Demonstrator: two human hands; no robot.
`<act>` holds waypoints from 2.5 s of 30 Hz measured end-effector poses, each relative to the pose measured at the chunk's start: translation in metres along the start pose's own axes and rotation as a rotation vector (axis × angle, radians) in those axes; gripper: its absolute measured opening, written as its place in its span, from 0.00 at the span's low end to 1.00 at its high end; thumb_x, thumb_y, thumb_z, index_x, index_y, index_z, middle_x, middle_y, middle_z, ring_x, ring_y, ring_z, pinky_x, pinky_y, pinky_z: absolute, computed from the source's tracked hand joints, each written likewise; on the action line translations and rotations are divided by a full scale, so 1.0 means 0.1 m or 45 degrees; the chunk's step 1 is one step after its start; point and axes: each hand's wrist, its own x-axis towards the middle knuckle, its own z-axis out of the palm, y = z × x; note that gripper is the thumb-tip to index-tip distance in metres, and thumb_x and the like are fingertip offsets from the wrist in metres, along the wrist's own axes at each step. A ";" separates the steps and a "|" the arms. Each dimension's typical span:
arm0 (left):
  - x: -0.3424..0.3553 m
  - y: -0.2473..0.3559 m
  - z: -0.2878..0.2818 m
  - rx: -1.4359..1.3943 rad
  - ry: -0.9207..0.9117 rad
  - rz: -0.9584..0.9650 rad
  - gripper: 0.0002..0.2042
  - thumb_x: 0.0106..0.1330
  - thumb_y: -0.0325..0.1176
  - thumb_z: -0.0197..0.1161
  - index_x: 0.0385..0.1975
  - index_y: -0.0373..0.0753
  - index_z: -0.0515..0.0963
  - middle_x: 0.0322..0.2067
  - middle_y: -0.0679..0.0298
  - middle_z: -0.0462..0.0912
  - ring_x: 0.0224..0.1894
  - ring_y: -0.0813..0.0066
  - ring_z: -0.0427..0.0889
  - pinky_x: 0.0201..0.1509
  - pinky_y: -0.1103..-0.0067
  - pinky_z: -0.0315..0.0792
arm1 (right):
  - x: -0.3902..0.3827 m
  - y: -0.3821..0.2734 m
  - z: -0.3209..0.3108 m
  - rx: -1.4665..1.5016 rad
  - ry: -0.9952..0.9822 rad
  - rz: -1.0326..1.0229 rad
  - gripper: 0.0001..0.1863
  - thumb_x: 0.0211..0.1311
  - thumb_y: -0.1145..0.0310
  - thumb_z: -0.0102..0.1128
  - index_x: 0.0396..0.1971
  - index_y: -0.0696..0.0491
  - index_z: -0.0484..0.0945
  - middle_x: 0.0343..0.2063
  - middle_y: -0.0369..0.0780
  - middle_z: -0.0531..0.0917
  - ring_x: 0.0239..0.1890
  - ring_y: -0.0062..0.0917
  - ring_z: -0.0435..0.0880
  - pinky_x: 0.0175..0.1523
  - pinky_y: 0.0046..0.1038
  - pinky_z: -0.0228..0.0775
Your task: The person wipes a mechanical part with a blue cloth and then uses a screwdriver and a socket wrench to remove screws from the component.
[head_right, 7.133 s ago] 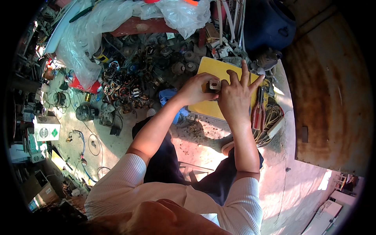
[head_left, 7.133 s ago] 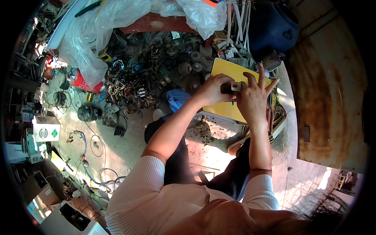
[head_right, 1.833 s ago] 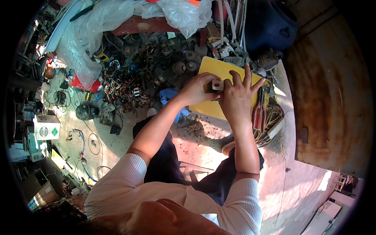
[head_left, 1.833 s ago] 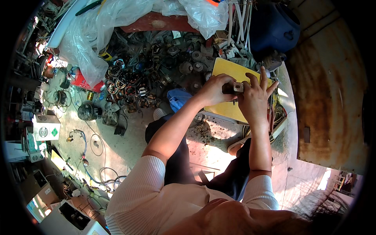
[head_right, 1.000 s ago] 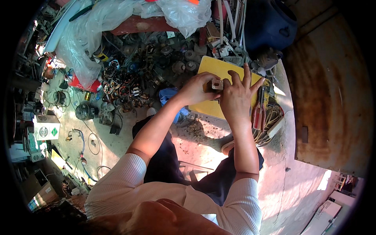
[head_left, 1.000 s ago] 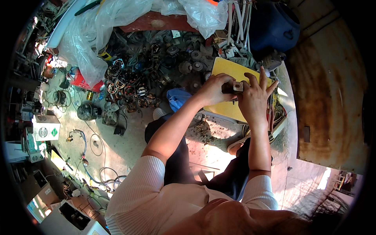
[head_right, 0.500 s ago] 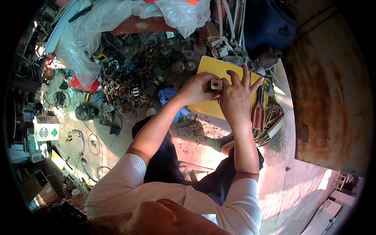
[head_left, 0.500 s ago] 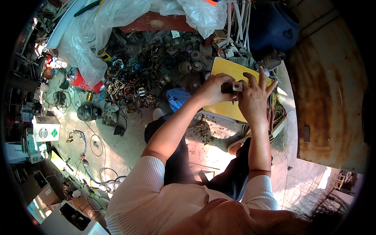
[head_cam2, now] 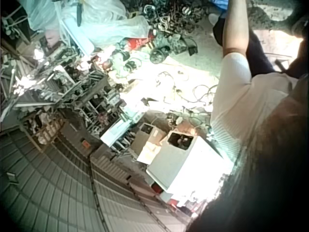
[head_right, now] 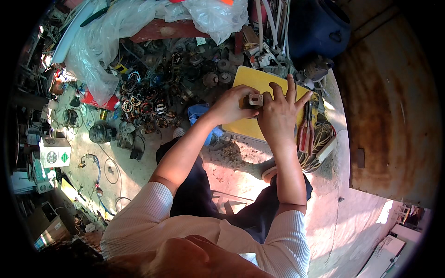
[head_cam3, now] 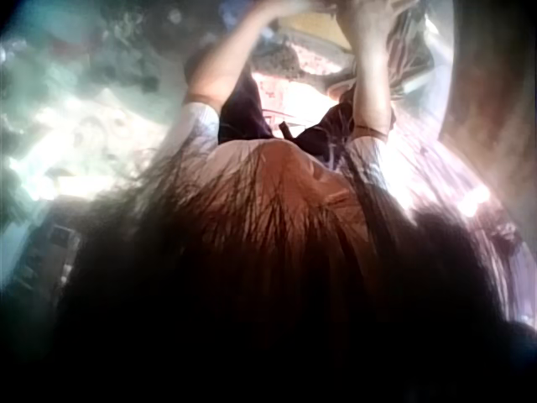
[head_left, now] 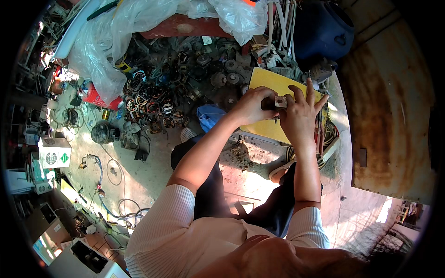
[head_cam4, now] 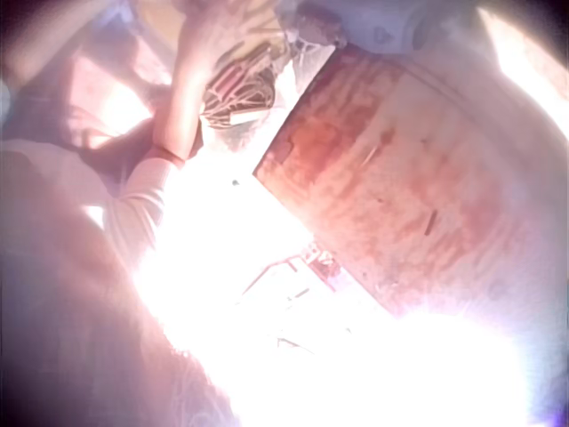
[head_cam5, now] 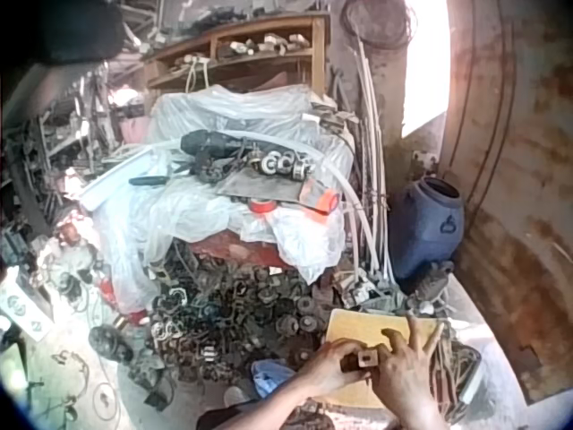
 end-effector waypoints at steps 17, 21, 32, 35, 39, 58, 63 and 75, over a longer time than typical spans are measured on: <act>0.02 -0.03 0.03 -0.020 0.030 0.076 0.24 0.47 0.34 0.77 0.45 0.37 0.79 0.44 0.58 0.83 0.49 0.60 0.81 0.56 0.71 0.73 | -0.01 0.04 -0.04 0.059 0.021 -0.032 0.09 0.49 0.71 0.68 0.33 0.51 0.84 0.54 0.37 0.78 0.72 0.47 0.57 0.68 0.76 0.31; -0.01 0.01 -0.01 0.013 0.016 -0.021 0.26 0.49 0.36 0.77 0.50 0.38 0.79 0.48 0.57 0.82 0.54 0.61 0.80 0.60 0.72 0.71 | 0.00 0.12 -0.13 0.220 0.176 -0.040 0.05 0.55 0.69 0.66 0.33 0.49 0.84 0.52 0.37 0.79 0.71 0.48 0.59 0.67 0.76 0.34; 0.00 0.02 0.03 0.042 0.087 0.018 0.24 0.51 0.35 0.74 0.48 0.37 0.78 0.48 0.56 0.82 0.53 0.58 0.80 0.60 0.70 0.72 | -0.21 0.81 -0.16 0.324 -0.014 0.345 0.04 0.55 0.67 0.66 0.29 0.49 0.87 0.32 0.42 0.83 0.40 0.40 0.83 0.47 0.38 0.75; 0.01 0.03 0.03 0.056 0.090 0.053 0.23 0.51 0.34 0.74 0.49 0.37 0.78 0.48 0.56 0.82 0.53 0.59 0.81 0.60 0.71 0.72 | -0.22 0.89 0.31 0.212 -0.164 0.169 0.06 0.53 0.65 0.66 0.29 0.48 0.87 0.34 0.40 0.84 0.42 0.37 0.83 0.48 0.38 0.75; 0.03 -0.02 0.06 -0.009 0.073 0.078 0.23 0.51 0.34 0.74 0.49 0.37 0.78 0.48 0.56 0.81 0.53 0.59 0.81 0.59 0.70 0.72 | -0.24 0.86 0.61 0.178 -0.278 0.142 0.06 0.53 0.65 0.66 0.30 0.46 0.88 0.34 0.40 0.83 0.42 0.38 0.83 0.51 0.37 0.73; 0.02 0.00 0.05 0.034 0.036 0.063 0.25 0.52 0.33 0.75 0.52 0.39 0.78 0.50 0.58 0.81 0.54 0.64 0.81 0.58 0.73 0.72 | -0.04 0.25 -0.16 0.047 0.193 -0.122 0.04 0.52 0.64 0.69 0.27 0.47 0.87 0.60 0.40 0.72 0.74 0.45 0.51 0.68 0.76 0.29; 0.01 -0.05 0.04 0.061 0.071 0.115 0.25 0.51 0.34 0.76 0.51 0.38 0.78 0.50 0.59 0.82 0.53 0.64 0.81 0.58 0.73 0.73 | 0.01 0.17 -0.08 0.032 0.147 -0.121 0.04 0.51 0.65 0.69 0.23 0.48 0.87 0.62 0.38 0.71 0.76 0.44 0.48 0.68 0.76 0.26; 0.00 -0.03 0.03 0.087 0.041 0.078 0.26 0.50 0.36 0.77 0.50 0.38 0.79 0.50 0.57 0.81 0.55 0.62 0.80 0.61 0.72 0.72 | 0.02 0.14 -0.04 -0.031 0.071 -0.124 0.03 0.50 0.68 0.68 0.25 0.50 0.84 0.63 0.39 0.72 0.75 0.46 0.50 0.69 0.74 0.26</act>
